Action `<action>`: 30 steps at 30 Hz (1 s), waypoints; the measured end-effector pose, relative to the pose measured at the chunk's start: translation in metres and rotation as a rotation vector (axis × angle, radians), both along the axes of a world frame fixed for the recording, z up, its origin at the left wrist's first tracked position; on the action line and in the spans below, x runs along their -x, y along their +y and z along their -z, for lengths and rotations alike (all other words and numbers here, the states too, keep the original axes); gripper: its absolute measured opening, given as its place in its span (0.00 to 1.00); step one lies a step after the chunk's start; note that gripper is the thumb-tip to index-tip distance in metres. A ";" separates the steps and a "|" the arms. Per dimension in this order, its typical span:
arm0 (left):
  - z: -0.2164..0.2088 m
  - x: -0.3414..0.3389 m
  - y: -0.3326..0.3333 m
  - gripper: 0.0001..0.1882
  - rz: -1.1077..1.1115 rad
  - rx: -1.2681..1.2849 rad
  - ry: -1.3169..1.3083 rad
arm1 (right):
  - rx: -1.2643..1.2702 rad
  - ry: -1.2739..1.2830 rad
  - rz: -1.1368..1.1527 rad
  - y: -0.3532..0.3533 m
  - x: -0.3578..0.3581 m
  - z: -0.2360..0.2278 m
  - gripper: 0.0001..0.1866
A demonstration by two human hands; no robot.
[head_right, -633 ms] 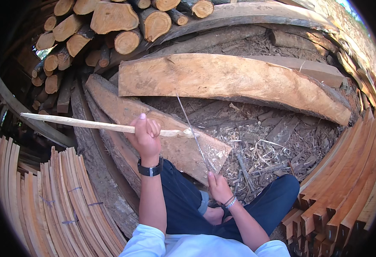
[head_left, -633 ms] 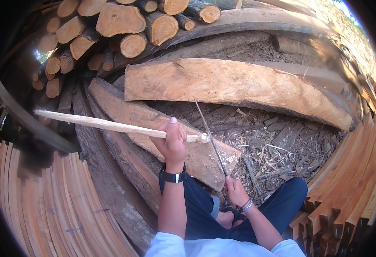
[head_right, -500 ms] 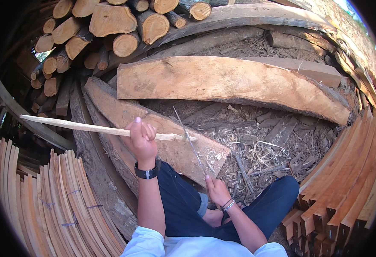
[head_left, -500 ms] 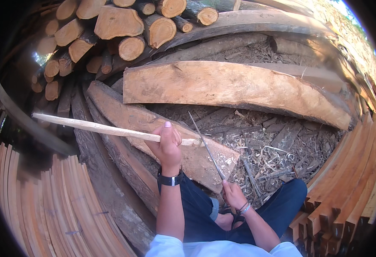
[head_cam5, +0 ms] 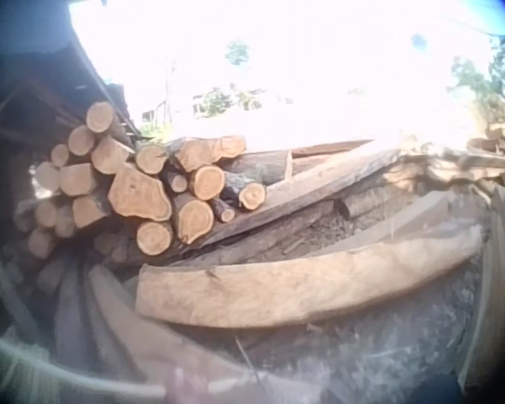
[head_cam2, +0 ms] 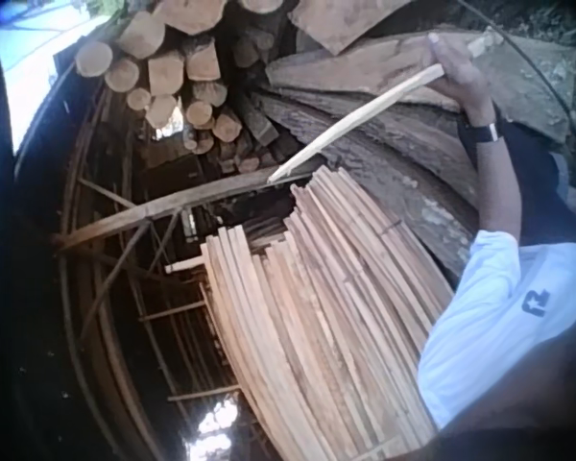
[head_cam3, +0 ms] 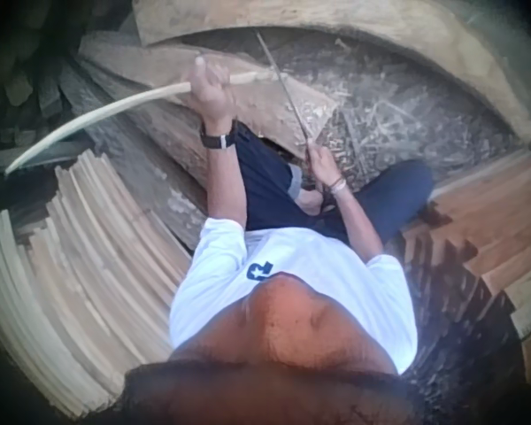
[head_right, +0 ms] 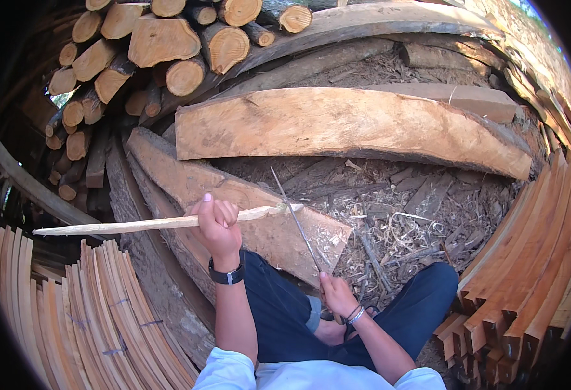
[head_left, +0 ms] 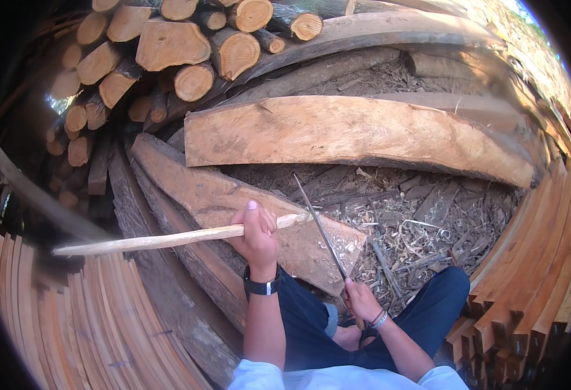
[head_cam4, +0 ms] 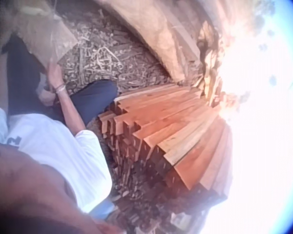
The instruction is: The person whittles and shapes a long piece of wood using a large blade, removing shavings from different sides.
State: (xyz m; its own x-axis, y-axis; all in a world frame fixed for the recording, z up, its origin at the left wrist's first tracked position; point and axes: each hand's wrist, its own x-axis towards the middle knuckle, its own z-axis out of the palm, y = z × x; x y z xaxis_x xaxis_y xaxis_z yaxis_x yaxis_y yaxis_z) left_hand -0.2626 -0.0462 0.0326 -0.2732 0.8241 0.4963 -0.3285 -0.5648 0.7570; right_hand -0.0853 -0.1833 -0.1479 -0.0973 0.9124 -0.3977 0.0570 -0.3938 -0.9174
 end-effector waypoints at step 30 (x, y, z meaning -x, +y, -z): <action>0.005 -0.004 -0.001 0.24 -0.037 -0.022 0.023 | -0.278 -0.191 0.064 0.008 0.005 -0.041 0.29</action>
State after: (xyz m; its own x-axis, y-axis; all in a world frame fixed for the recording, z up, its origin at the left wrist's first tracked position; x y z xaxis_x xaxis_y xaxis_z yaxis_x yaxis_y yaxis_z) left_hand -0.2589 -0.0471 0.0279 -0.2913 0.8025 0.5207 -0.2898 -0.5927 0.7514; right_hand -0.0906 -0.1750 -0.1066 0.0161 0.9902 -0.1386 0.2209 -0.1387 -0.9654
